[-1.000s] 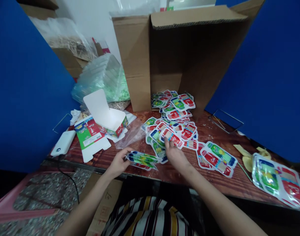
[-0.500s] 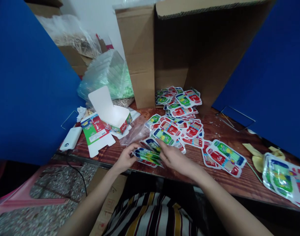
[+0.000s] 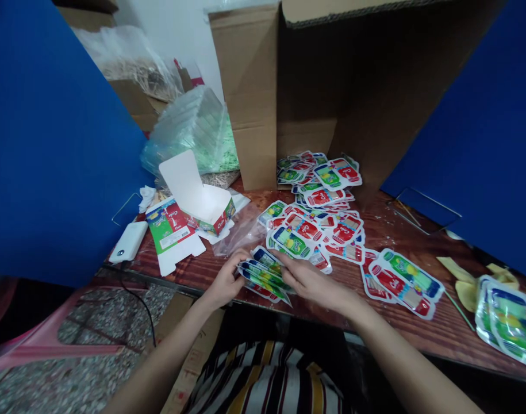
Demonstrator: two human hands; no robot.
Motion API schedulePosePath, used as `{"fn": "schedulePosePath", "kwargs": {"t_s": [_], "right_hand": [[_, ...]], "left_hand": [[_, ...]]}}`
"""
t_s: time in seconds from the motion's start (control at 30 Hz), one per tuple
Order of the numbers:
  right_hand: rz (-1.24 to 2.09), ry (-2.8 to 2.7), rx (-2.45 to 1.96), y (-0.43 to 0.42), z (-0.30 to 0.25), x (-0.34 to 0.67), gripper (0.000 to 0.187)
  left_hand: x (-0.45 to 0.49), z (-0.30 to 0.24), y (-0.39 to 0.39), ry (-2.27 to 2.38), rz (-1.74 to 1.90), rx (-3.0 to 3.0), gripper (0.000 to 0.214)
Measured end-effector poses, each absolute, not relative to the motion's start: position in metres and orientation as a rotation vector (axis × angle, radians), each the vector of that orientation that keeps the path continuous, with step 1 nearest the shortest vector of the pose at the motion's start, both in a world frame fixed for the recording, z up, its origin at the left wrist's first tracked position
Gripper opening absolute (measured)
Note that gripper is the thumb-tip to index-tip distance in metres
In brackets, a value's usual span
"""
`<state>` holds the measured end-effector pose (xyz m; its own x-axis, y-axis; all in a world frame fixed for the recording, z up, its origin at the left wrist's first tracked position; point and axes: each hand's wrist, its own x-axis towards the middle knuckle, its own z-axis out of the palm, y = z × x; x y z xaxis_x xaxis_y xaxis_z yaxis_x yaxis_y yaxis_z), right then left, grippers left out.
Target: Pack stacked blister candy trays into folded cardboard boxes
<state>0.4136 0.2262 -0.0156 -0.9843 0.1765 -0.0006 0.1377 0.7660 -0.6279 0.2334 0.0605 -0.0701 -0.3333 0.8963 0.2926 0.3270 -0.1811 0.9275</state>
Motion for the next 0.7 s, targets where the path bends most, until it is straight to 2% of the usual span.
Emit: {"fn": "schedulePosePath", "kwargs": {"t_s": [0.17,0.37,0.7], "right_hand": [[1.15,-2.906,-0.268,0.225,-0.013,0.415,0.053],[1.304,-2.85,-0.288,0.224,-0.013,0.415,0.055],[1.444,-2.73,-0.413,0.219,-0.003,0.421,0.062]], "left_hand": [[0.234,-0.065,0.061,1.67,1.555,1.488,0.025],[0.232,-0.073,0.061,1.585,1.533,1.399,0.037],[0.233,-0.073,0.064,1.588,1.535,1.373,0.036]]}}
